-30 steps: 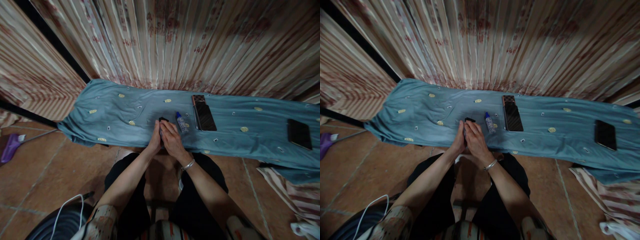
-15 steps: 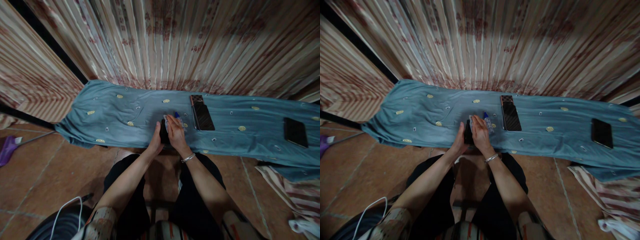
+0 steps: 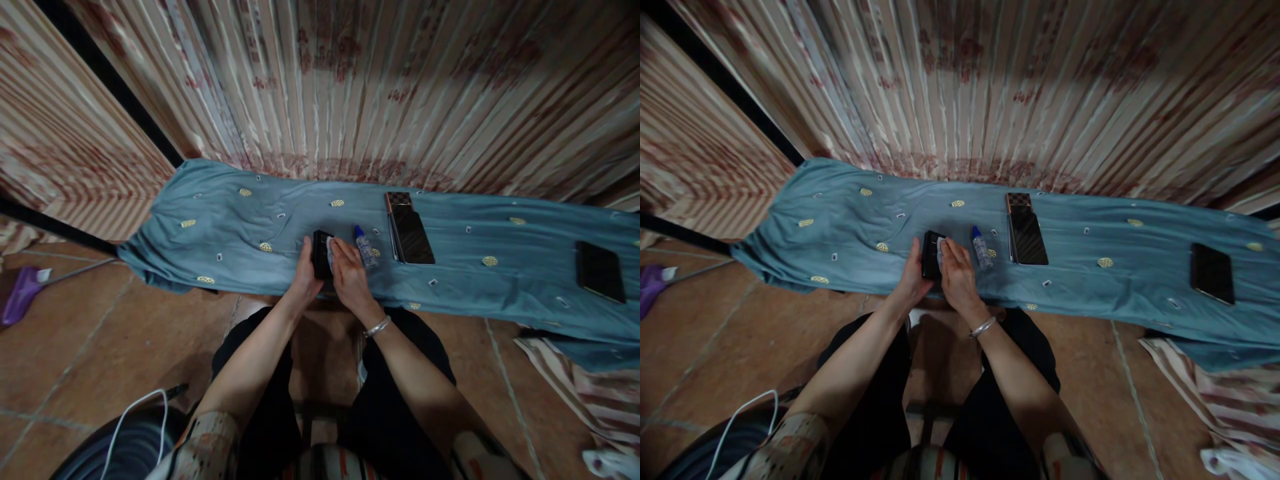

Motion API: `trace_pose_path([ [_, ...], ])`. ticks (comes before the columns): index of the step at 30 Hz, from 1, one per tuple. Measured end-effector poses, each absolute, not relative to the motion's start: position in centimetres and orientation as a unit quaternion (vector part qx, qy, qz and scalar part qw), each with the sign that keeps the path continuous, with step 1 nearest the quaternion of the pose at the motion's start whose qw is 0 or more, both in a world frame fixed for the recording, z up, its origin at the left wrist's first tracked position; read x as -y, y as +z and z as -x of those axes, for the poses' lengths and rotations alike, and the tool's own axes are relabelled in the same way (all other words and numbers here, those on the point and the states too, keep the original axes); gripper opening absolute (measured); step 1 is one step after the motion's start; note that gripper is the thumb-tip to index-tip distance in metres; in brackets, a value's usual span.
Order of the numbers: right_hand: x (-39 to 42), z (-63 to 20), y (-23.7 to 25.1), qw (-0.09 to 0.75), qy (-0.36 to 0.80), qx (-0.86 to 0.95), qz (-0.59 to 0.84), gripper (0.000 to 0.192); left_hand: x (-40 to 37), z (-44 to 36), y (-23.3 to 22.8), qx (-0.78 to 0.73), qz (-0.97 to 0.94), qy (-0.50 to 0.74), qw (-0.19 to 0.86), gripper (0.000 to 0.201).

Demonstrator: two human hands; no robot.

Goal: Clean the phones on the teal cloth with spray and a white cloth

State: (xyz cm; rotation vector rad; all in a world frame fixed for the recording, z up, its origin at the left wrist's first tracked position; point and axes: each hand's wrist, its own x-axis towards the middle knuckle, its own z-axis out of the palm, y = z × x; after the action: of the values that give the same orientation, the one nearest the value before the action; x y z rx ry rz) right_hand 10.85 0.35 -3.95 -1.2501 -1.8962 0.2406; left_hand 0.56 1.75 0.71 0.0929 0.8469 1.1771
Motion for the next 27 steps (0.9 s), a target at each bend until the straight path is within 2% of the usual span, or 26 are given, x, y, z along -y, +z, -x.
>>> trace_pose_path([
  [11, 1.4, -9.6, -3.9, 0.417, 0.09, 0.783, 0.453, 0.044, -2.7, 0.5, 0.4, -0.426, -0.025, 0.563, 0.708, 0.052],
  [19, 1.8, -9.1, -4.3, 0.424, 0.061, 0.799, 0.421, 0.049, -2.6, 0.8, 0.6, -0.41, -0.036, 0.542, 0.733, 0.061],
  [27, 1.8, -9.3, -4.0, 0.402, 0.057, 0.82, 0.402, 0.049, -2.4, 0.4, -0.2, -0.401, -0.026, 0.549, 0.733, 0.057],
])
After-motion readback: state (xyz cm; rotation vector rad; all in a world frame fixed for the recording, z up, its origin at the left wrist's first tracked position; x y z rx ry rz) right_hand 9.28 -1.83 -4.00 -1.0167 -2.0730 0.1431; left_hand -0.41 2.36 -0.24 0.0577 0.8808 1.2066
